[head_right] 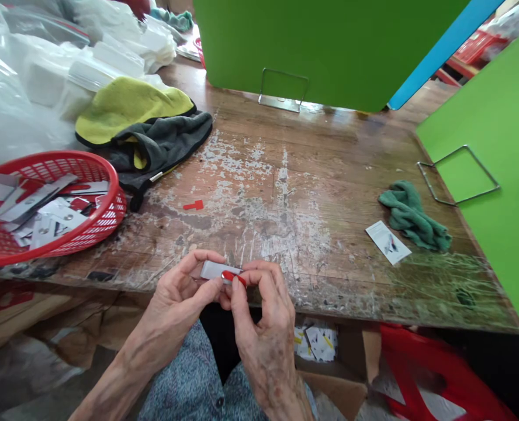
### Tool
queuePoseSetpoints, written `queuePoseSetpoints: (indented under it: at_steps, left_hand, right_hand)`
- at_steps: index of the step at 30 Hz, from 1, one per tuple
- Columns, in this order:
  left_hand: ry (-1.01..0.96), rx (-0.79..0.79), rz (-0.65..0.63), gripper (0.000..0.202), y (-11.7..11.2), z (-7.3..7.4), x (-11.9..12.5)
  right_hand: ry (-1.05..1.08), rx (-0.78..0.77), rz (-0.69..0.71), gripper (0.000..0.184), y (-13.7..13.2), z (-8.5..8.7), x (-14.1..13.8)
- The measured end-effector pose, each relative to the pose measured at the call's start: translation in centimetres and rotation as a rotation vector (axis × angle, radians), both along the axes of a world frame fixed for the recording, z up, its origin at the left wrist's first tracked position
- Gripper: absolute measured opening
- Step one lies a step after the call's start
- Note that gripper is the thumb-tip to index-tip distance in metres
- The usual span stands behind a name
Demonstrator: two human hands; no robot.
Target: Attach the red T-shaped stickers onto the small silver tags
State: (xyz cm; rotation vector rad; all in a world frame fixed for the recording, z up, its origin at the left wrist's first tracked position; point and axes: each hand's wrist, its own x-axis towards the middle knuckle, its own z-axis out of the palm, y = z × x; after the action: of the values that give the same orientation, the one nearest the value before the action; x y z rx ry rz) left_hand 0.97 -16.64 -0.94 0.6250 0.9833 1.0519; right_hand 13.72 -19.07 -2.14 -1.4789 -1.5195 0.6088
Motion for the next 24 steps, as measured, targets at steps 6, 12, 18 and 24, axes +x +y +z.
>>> queuePoseSetpoints:
  at_steps: [6,12,18,24]
  left_hand:
    - [0.018,-0.034,0.026,0.025,0.1,0.0,0.1]
    - [0.087,0.039,0.066,0.02,-0.4,-0.9,0.4]
    - [0.373,0.187,0.162,0.011,-1.1,-1.2,1.0]
    - [0.538,0.303,0.161,0.008,-1.2,-1.2,1.2]
  right_hand:
    - [-0.02,0.017,0.003,0.014,0.1,0.1,-0.1]
    - [-0.205,0.109,-0.047,0.011,-0.4,0.1,-0.5]
    - [-0.247,0.061,-0.021,0.013,-0.6,0.5,-0.7]
    - [-0.105,-0.15,-0.051,0.015,0.0,1.8,-0.9]
